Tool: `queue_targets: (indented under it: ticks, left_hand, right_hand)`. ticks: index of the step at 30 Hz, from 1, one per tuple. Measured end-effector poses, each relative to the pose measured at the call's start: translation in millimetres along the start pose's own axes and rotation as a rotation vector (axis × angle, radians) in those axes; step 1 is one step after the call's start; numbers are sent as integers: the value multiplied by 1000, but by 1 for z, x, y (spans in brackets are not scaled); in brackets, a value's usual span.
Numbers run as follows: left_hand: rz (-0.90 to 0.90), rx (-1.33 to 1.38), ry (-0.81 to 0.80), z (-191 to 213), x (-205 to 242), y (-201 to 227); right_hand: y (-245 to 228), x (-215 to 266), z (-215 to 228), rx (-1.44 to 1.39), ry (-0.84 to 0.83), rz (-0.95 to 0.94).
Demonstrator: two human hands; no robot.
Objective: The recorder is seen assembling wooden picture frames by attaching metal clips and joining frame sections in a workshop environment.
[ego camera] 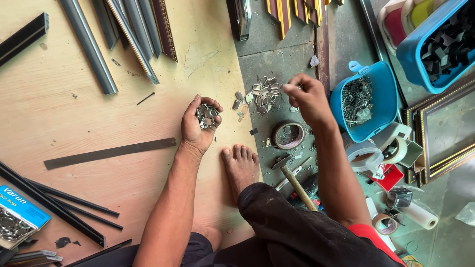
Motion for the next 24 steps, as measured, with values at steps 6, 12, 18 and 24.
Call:
queue_targets:
  ticks: [6, 12, 18, 24]
  left_hand:
    - [3, -13, 4, -1, -1, -4]
    - [-6, -9, 8, -3, -4, -1]
    - [-103, -25, -32, -36, -30, 5]
    - [-64, -83, -47, -51, -22, 8]
  right_hand:
    - [-8, 6, -14, -732, -26, -114]
    - [-11, -1, -44, 408, -81, -29]
    - [-22, 5, -61, 787, -88, 248]
    - [5, 7, -55, 632, -179, 179]
Point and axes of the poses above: each hand's wrist, its own x-axis away from the middle knuckle, its own z-axis out of the back of the hand, y = z × x, the point moved 9 cm from there along -x, towards the middle knuckle, and after that the axes turned 15 degrees about -x, right-handed, at the moved point
